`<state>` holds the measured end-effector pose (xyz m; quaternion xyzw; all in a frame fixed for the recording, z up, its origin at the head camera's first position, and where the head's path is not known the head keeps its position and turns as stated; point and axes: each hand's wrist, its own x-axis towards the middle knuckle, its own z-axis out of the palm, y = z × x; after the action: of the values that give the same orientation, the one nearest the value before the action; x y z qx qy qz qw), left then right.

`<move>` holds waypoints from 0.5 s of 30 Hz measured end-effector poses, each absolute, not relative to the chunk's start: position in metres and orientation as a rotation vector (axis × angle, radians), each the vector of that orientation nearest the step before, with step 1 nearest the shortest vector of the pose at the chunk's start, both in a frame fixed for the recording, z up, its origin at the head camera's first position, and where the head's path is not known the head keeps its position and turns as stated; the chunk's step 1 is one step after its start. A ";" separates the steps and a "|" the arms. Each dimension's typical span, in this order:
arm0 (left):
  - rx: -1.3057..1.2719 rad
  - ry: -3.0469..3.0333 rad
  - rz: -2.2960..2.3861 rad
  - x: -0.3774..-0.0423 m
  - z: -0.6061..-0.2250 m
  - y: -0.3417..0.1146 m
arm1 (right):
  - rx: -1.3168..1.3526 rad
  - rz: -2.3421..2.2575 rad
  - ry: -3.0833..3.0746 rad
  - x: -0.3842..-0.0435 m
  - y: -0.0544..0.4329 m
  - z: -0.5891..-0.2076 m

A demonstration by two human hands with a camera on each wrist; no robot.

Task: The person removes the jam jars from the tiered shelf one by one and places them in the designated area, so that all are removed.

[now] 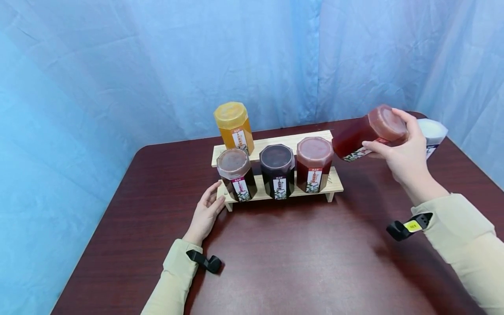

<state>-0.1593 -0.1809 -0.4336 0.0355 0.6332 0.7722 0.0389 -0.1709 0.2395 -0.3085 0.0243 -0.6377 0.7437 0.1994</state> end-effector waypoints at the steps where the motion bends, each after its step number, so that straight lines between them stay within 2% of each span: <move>1: 0.108 1.942 2.365 -0.159 -0.434 -0.181 | 0.067 2.084 -1.791 -0.170 0.242 -0.309; 6: 0.115 1.932 2.367 -0.159 -0.434 -0.181 | 0.033 2.017 -1.927 -0.165 0.253 -0.311; 15: 0.115 1.921 2.371 -0.160 -0.432 -0.182 | -0.162 1.297 -2.492 -0.162 0.277 -0.330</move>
<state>-0.1597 -0.1816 -0.4324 0.0375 0.6285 0.7756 0.0441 -0.1616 0.2771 -0.3298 -0.0568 -0.8738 0.4546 0.1629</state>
